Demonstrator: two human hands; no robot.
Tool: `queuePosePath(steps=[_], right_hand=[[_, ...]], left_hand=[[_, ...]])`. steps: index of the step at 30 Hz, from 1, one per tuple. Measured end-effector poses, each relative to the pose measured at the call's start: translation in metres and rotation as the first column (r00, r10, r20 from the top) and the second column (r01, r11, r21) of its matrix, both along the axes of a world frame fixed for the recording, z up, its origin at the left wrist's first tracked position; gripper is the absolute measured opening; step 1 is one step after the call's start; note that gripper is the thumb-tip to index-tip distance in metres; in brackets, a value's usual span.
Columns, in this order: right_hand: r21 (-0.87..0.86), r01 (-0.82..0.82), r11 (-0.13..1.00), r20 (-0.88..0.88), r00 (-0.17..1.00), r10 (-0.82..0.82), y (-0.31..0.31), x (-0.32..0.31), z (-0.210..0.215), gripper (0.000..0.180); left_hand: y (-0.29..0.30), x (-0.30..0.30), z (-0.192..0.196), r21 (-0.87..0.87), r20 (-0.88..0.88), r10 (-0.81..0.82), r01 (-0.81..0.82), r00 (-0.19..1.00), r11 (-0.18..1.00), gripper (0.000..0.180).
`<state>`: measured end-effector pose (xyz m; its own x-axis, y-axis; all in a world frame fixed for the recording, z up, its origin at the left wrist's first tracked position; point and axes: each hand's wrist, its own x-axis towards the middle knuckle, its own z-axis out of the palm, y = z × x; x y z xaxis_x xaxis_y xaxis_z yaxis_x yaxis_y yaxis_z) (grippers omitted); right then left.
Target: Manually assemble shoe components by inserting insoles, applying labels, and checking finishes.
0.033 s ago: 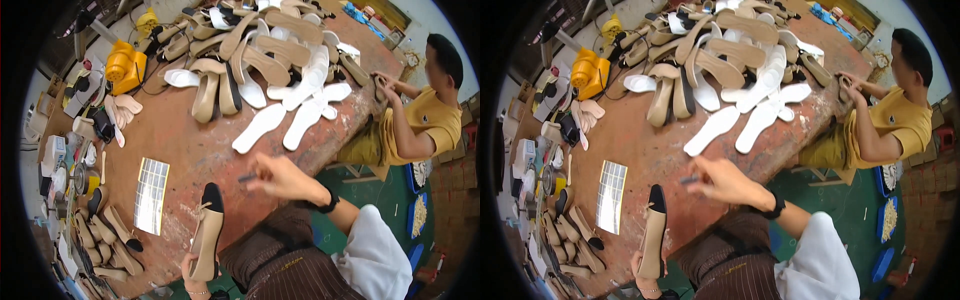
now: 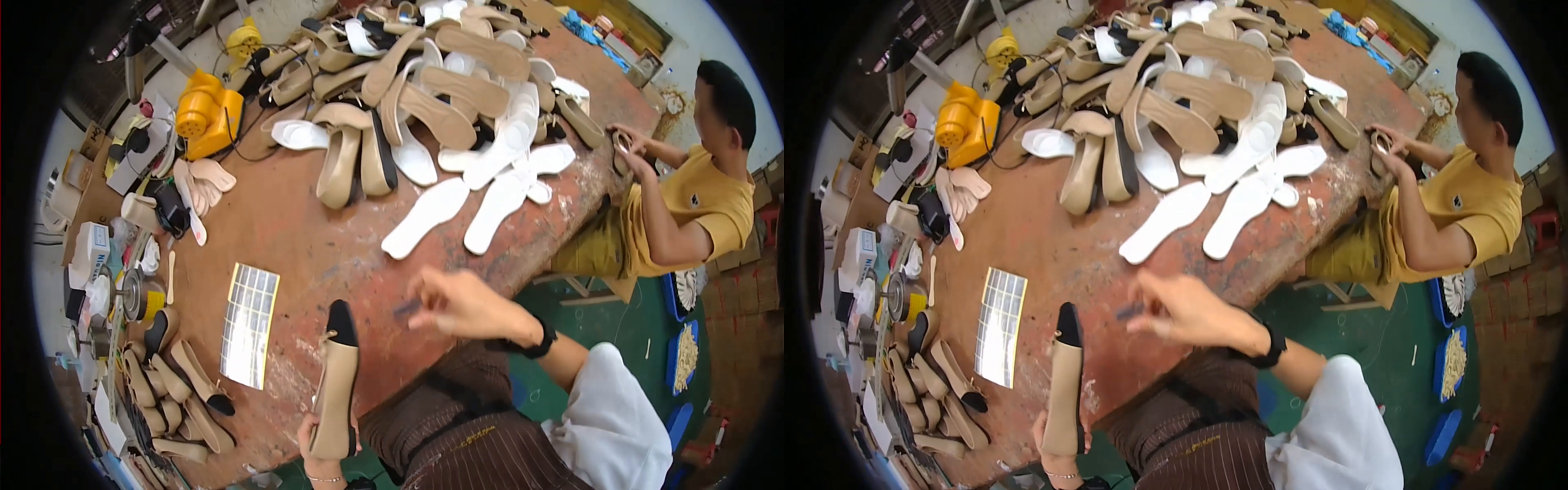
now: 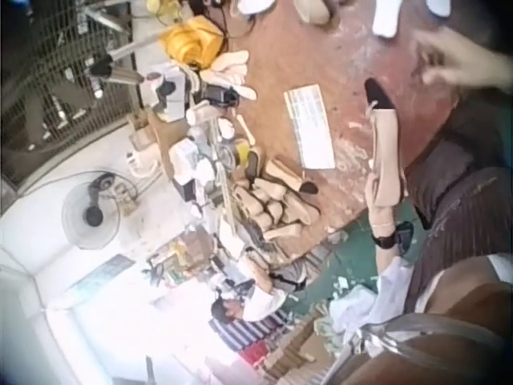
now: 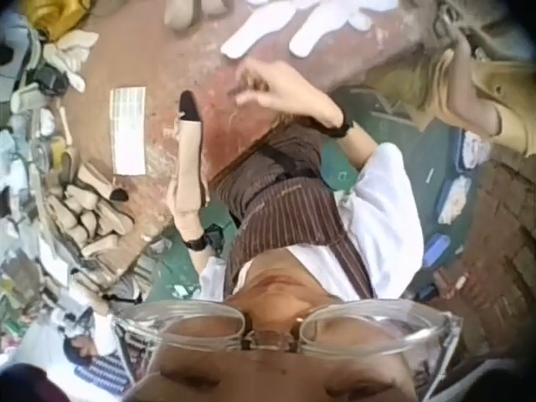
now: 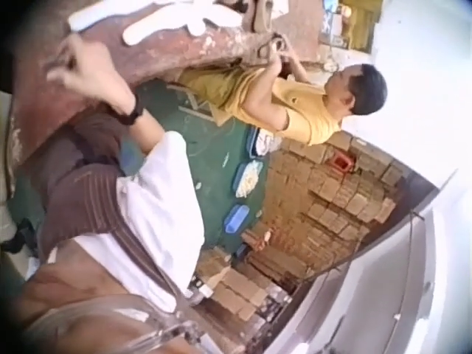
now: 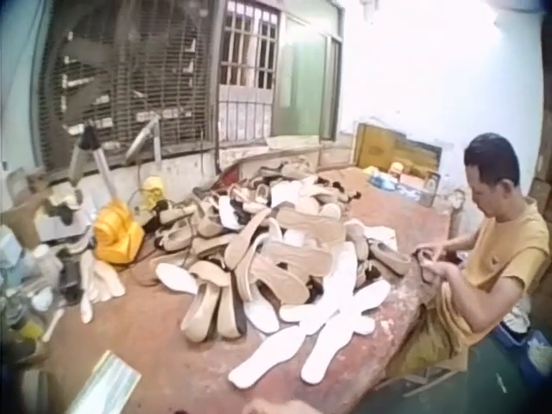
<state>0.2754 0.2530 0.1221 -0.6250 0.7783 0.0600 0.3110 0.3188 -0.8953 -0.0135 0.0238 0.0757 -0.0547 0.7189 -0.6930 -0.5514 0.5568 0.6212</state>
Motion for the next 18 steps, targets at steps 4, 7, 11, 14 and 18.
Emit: queuePosePath(steps=[4, 7, 11, 14, 18], right_hand=[[-0.008, -0.189, 0.982, -0.048, 0.981, 0.189, -0.017, -0.014, 0.008, 0.029], [0.151, -0.304, 0.941, -0.099, 0.942, 0.320, -0.016, -0.038, 0.013, 0.025], [0.366, -0.323, 0.873, -0.001, 0.938, 0.347, -0.009, -0.060, 0.009, 0.034], [0.285, -0.209, 0.936, 0.061, 0.978, 0.200, -0.003, -0.065, 0.013, 0.048], [0.327, -0.087, 0.941, 0.150, 0.988, 0.039, 0.031, -0.051, -0.004, 0.058]], left_hand=[[0.024, 0.026, -0.013, -0.007, 0.789, 0.230, -0.365, 0.570, 0.931, 0.055], [0.042, 0.033, -0.007, 0.010, 0.872, 0.105, -0.232, 0.478, 0.973, 0.052], [0.046, 0.046, 0.007, 0.052, 0.878, 0.028, -0.152, 0.478, 0.987, 0.058], [0.031, 0.030, -0.020, 0.133, 0.768, -0.093, -0.016, 0.634, 0.991, 0.056], [0.012, -0.006, -0.046, 0.194, 0.540, -0.269, 0.193, 0.798, 0.962, 0.052]])
